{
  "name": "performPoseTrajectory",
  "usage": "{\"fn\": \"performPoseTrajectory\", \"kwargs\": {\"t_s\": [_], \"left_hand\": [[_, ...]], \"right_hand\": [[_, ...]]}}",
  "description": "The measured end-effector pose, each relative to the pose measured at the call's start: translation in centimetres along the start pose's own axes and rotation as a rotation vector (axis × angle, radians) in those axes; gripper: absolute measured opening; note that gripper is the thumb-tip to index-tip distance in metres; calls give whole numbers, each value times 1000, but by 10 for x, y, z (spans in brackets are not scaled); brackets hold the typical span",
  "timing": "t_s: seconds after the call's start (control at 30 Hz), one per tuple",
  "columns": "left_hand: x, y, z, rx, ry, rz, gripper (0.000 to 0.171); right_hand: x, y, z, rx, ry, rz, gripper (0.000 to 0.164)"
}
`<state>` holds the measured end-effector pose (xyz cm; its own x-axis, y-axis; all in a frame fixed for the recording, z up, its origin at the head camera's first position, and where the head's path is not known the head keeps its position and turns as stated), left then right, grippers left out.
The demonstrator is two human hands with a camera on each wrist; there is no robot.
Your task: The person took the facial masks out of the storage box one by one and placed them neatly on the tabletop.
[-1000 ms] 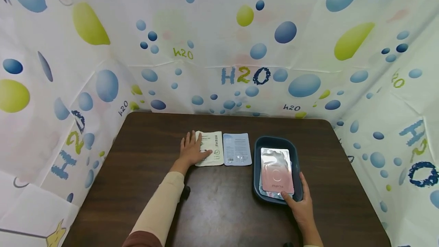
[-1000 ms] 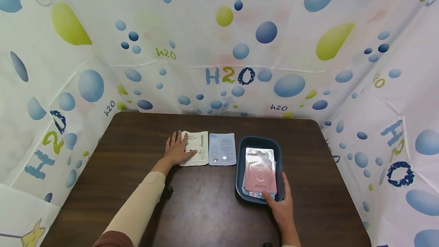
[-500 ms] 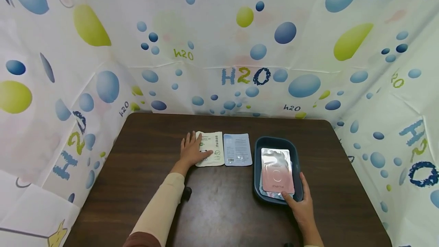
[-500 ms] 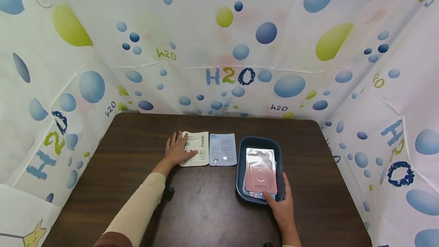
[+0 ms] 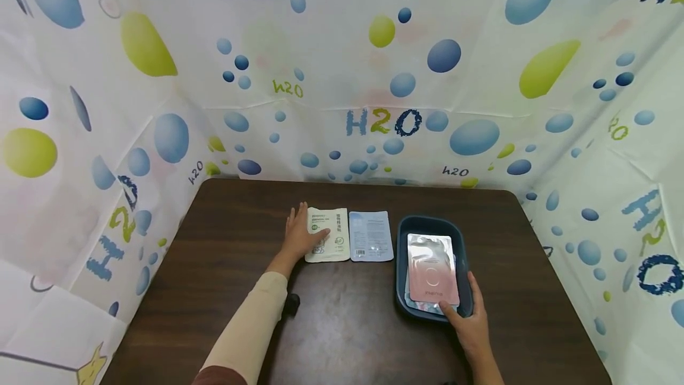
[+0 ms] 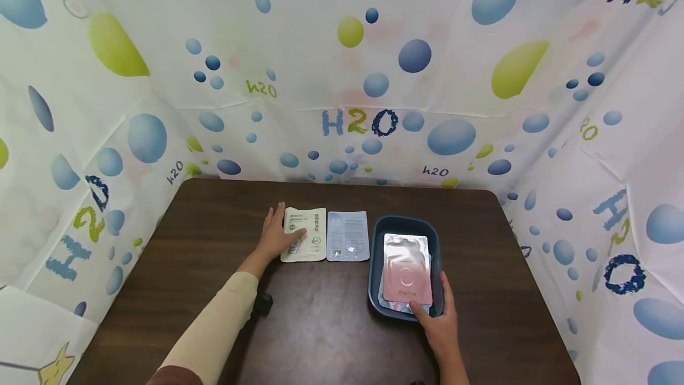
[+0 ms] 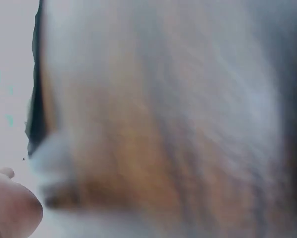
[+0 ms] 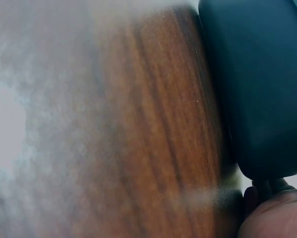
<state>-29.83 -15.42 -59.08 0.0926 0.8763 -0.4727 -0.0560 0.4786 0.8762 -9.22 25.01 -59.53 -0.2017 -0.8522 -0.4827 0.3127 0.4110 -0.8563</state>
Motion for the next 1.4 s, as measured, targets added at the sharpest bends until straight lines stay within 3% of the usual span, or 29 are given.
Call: {"fn": "performPoseTrajectory", "kwargs": {"t_s": [0.17, 0.4, 0.77, 1.03, 1.4], "left_hand": [[-5, 8, 1, 12, 51, 228, 98], [-3, 29, 2, 4, 92, 372, 91], [6, 87, 9, 78, 75, 755, 81], [19, 128, 20, 123, 11, 887, 79], [49, 175, 35, 164, -62, 960, 76]], "right_hand": [[1, 0, 4, 6, -8, 16, 99], [2, 0, 6, 19, -13, 24, 99], [2, 0, 6, 12, -25, 20, 99], [2, 2, 2, 18, -33, 16, 100], [0, -1, 1, 0, -20, -17, 99]]}}
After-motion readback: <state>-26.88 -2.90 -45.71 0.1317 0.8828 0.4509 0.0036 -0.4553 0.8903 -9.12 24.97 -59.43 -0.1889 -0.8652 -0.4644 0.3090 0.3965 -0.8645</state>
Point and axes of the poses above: each hand's wrist, its own z-axis away from the middle knuckle, its own x-axis out of the palm, y = z × x, the point moved 5 cm from there along -z, towards the middle knuckle, and after that the axes turned 15 degrees about z, right-handed, at the moved point
